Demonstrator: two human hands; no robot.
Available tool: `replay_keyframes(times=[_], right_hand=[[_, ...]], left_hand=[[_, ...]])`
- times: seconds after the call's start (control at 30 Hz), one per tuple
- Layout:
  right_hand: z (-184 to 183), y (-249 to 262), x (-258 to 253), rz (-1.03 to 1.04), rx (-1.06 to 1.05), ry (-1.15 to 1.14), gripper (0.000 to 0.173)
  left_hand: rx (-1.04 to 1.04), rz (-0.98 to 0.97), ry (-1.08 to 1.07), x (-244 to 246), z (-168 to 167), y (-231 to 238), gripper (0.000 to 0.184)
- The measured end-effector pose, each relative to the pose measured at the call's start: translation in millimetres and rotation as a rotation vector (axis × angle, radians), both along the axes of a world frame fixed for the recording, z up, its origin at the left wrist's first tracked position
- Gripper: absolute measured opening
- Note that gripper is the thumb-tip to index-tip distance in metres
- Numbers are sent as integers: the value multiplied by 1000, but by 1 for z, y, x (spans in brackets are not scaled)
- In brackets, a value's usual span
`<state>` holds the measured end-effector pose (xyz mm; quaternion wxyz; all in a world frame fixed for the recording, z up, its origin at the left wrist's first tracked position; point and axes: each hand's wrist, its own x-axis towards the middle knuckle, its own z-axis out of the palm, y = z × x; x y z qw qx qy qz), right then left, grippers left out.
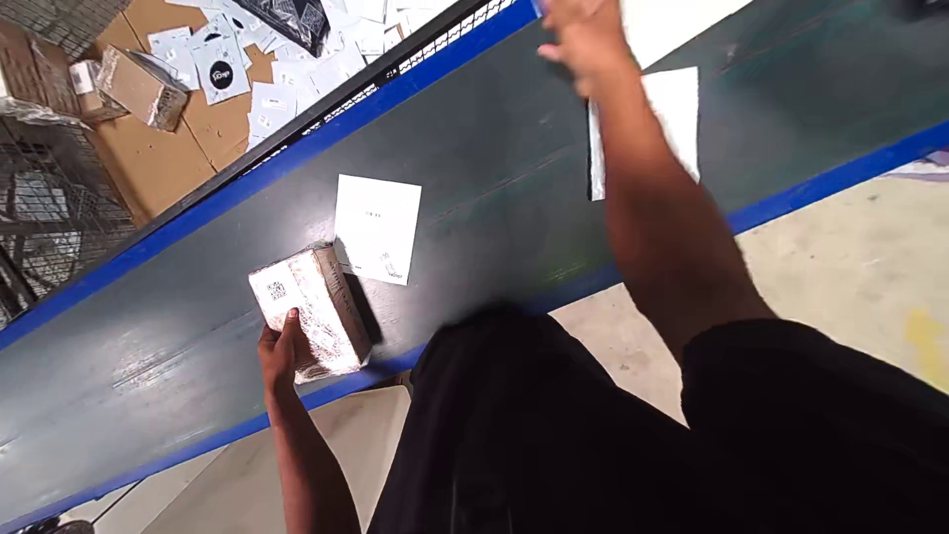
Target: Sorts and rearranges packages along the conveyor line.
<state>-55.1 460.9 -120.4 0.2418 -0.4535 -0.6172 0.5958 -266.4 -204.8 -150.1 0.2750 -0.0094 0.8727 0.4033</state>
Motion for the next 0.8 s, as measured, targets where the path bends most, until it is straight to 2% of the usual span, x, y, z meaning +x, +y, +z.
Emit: replay_keyframes(times=[0.1,0.17,0.2,0.23,0.27,0.3,0.33,0.37,0.4,0.47,0.5,0.53,0.6,0.67,0.7,0.73,0.8], right_hand=[[-31,-177,-86,589,384,-286,104],[-68,-278,-123,819,528,-453,133],[-78,-306,-130,845,573,-535,139],[-82,-326,-134,825,616,-601,135],[-80,-340,-137,778,640,-628,122],[-72,-348,-138,741,629,-630,101],[-65,-349,-137,742,553,-627,90],[-60,-345,-132,777,413,-600,88],[-60,-334,-124,823,273,-545,78],[-64,-296,-106,897,24,-351,38],[-59,-272,-95,899,-91,-260,28],[-45,-246,-82,867,-213,-180,25],[-2,-170,-50,713,-261,-84,27],[36,-94,-22,575,-157,-88,27],[46,-79,-15,552,-92,-131,27],[48,-88,-16,578,-27,-195,33],[23,-161,-43,712,160,-350,61]], left_hand=[[-17,-6,2,-12,2,-13,51],[-39,1,18,-15,7,-18,51],[-45,-10,17,-16,4,-14,54],[-49,-20,22,-16,2,-13,56],[-56,-20,33,-14,3,-15,58],[-65,-15,50,-14,6,-18,59],[-68,-5,57,-12,6,-22,60],[-70,-1,60,-10,7,-26,60],[-69,-6,66,-12,7,-29,59],[-50,-32,66,-17,4,-29,58],[-38,-43,64,-17,1,-29,57],[-23,-54,62,-18,1,-31,54],[4,-69,56,-19,0,-30,52],[15,-50,63,-18,-2,-26,53],[10,-40,68,-18,-2,-26,55],[-3,-36,71,-19,-2,-26,57],[-32,-36,76,-21,1,-19,63]])
